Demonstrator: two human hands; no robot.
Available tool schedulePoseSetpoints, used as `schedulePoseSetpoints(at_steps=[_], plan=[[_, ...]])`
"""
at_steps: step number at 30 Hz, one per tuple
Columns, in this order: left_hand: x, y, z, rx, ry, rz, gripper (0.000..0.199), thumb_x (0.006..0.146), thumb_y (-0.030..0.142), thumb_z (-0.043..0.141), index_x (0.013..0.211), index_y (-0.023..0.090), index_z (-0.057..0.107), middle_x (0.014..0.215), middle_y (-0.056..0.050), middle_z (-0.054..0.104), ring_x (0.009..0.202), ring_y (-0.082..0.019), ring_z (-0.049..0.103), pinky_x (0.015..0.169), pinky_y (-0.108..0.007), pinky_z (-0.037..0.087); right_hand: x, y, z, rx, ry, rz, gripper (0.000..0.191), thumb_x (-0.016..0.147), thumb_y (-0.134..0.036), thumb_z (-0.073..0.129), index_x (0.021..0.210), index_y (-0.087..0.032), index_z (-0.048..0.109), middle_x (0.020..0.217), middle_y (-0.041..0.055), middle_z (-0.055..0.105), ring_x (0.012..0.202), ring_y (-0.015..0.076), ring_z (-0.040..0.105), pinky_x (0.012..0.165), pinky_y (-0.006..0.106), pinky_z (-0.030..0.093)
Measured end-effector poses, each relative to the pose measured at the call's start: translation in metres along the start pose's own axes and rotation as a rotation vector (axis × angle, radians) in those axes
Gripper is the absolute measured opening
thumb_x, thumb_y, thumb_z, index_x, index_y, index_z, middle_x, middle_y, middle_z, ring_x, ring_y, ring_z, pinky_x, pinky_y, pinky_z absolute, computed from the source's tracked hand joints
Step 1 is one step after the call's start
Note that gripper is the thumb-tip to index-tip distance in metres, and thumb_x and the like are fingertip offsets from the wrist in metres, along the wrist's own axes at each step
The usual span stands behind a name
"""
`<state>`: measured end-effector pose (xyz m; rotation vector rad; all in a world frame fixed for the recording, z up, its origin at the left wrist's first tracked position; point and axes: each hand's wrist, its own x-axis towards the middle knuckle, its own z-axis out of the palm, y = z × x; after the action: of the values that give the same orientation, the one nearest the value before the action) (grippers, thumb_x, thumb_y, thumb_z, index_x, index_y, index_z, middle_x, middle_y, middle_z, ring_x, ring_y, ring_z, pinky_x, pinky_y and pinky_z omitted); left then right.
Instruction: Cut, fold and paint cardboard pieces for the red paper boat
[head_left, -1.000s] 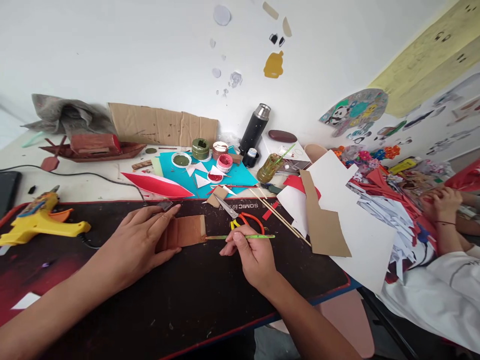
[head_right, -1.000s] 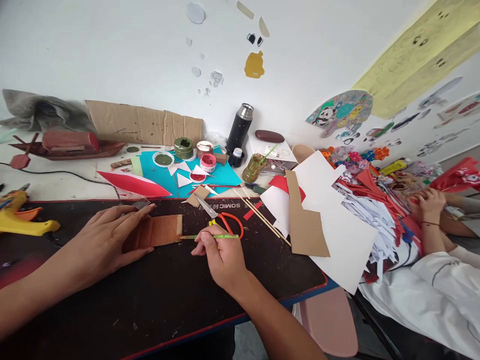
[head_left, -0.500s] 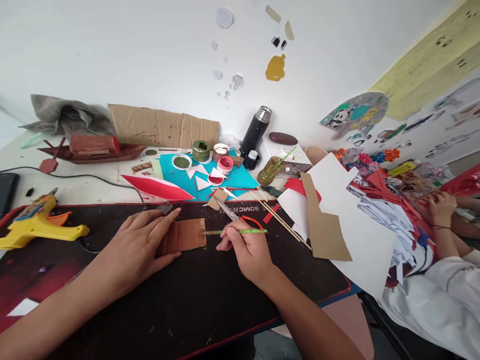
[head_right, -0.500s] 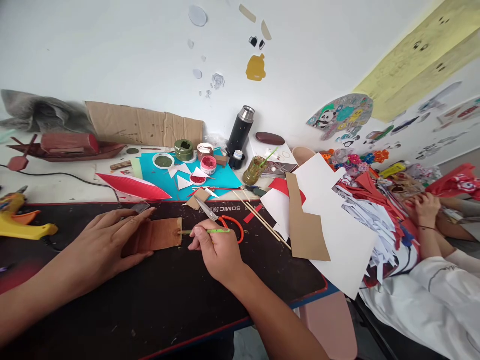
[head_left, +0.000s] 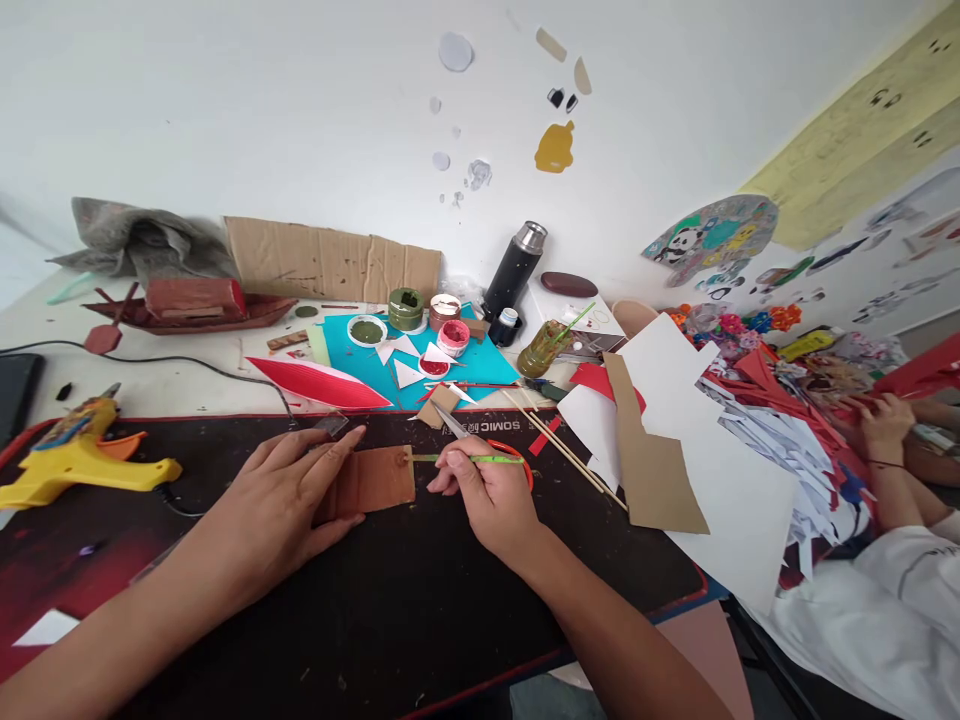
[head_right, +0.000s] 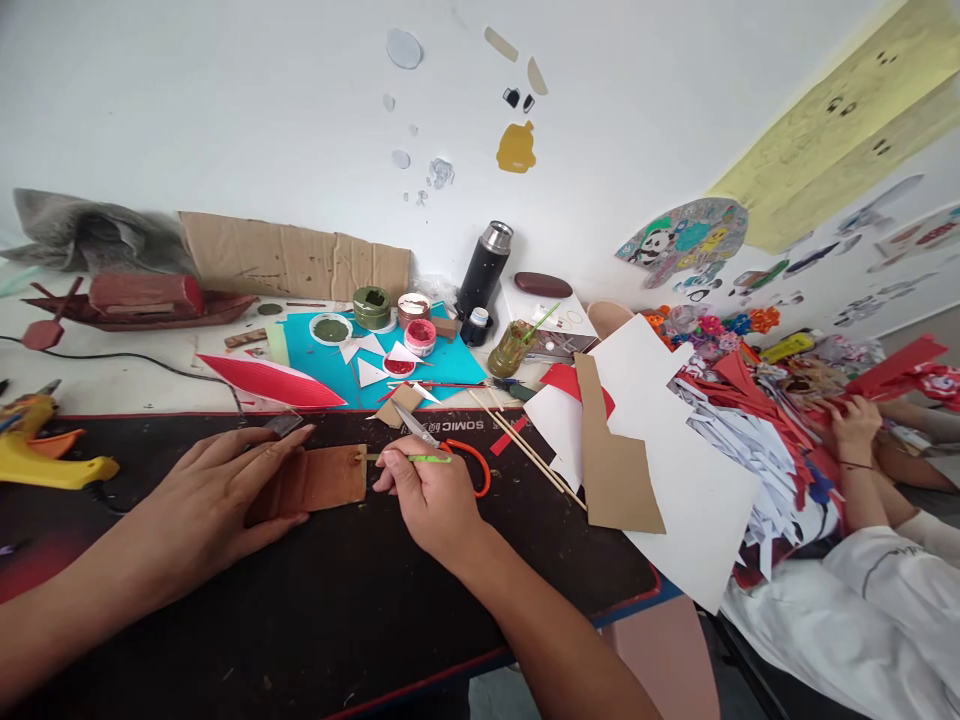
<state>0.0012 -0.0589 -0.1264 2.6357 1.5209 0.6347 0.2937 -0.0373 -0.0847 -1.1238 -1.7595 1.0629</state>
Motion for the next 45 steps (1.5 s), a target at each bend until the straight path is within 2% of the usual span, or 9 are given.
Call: schedulePoseSetpoints(at_steps=[7,13,21,28,32,40,45], plan=[[0.000,0.000,0.001,-0.023,0.005,-0.002,0.085,0.101,0.060,0.065,0.174,0.022,0.041,0.139,-0.021,0.077,0.132,-0.045,0.069,0.111,-0.057,0.052,0.011,0.006,-0.001,-0.049,0.016,0.005,0.054,0.117,-0.065,0.044,0.100,-0.024,0.073,0.086,0.0055,0.081,0.077,0.0205,0.082,0.069,0.030,0.065],[0.000,0.001,0.000,0.003,0.011,0.018,0.085,0.103,0.060,0.065,0.172,0.018,0.042,0.136,-0.023,0.077,0.130,-0.045,0.069,0.110,-0.056,0.051,0.002,0.003,-0.008,-0.063,0.023,0.003,0.053,0.118,-0.063,0.043,0.097,-0.024,0.073,0.079,0.0040,0.079,0.073,0.0197,0.081,0.070,0.029,0.065],[-0.001,0.000,-0.001,0.008,0.007,0.025,0.084,0.104,0.059,0.063,0.174,0.021,0.037,0.138,-0.023,0.077,0.131,-0.045,0.069,0.109,-0.057,0.050,0.008,0.004,-0.002,-0.036,0.038,0.007,0.056,0.117,-0.066,0.043,0.098,-0.023,0.074,0.085,0.0058,0.081,0.075,0.0206,0.082,0.070,0.031,0.066],[-0.001,0.001,0.001,-0.028,-0.016,-0.029,0.083,0.102,0.062,0.062,0.173,0.025,0.041,0.141,-0.021,0.077,0.134,-0.045,0.069,0.112,-0.060,0.051,-0.001,0.001,-0.008,-0.078,0.022,0.013,0.054,0.118,-0.063,0.042,0.097,-0.024,0.074,0.076,0.0039,0.080,0.072,0.0206,0.081,0.070,0.031,0.064],[-0.001,0.001,0.000,-0.040,0.007,-0.022,0.083,0.102,0.061,0.063,0.173,0.024,0.042,0.140,-0.021,0.077,0.133,-0.045,0.069,0.111,-0.059,0.051,0.005,0.002,-0.004,-0.068,0.030,0.007,0.057,0.117,-0.065,0.041,0.091,-0.024,0.073,0.085,0.0057,0.082,0.076,0.0207,0.082,0.071,0.031,0.065],[-0.002,0.001,0.000,-0.012,-0.008,-0.013,0.082,0.104,0.063,0.058,0.174,0.024,0.038,0.139,-0.022,0.075,0.132,-0.045,0.068,0.110,-0.059,0.051,0.000,0.001,-0.007,-0.064,0.036,0.032,0.055,0.117,-0.064,0.044,0.095,-0.023,0.074,0.080,0.0052,0.080,0.073,0.0207,0.080,0.072,0.032,0.066],[-0.001,0.002,0.000,-0.028,-0.009,-0.026,0.083,0.103,0.063,0.060,0.173,0.022,0.041,0.139,-0.022,0.077,0.133,-0.047,0.068,0.110,-0.061,0.052,0.006,0.002,-0.002,-0.056,0.037,0.023,0.061,0.117,-0.067,0.041,0.087,-0.024,0.073,0.089,0.0065,0.082,0.078,0.0210,0.082,0.070,0.031,0.066]])
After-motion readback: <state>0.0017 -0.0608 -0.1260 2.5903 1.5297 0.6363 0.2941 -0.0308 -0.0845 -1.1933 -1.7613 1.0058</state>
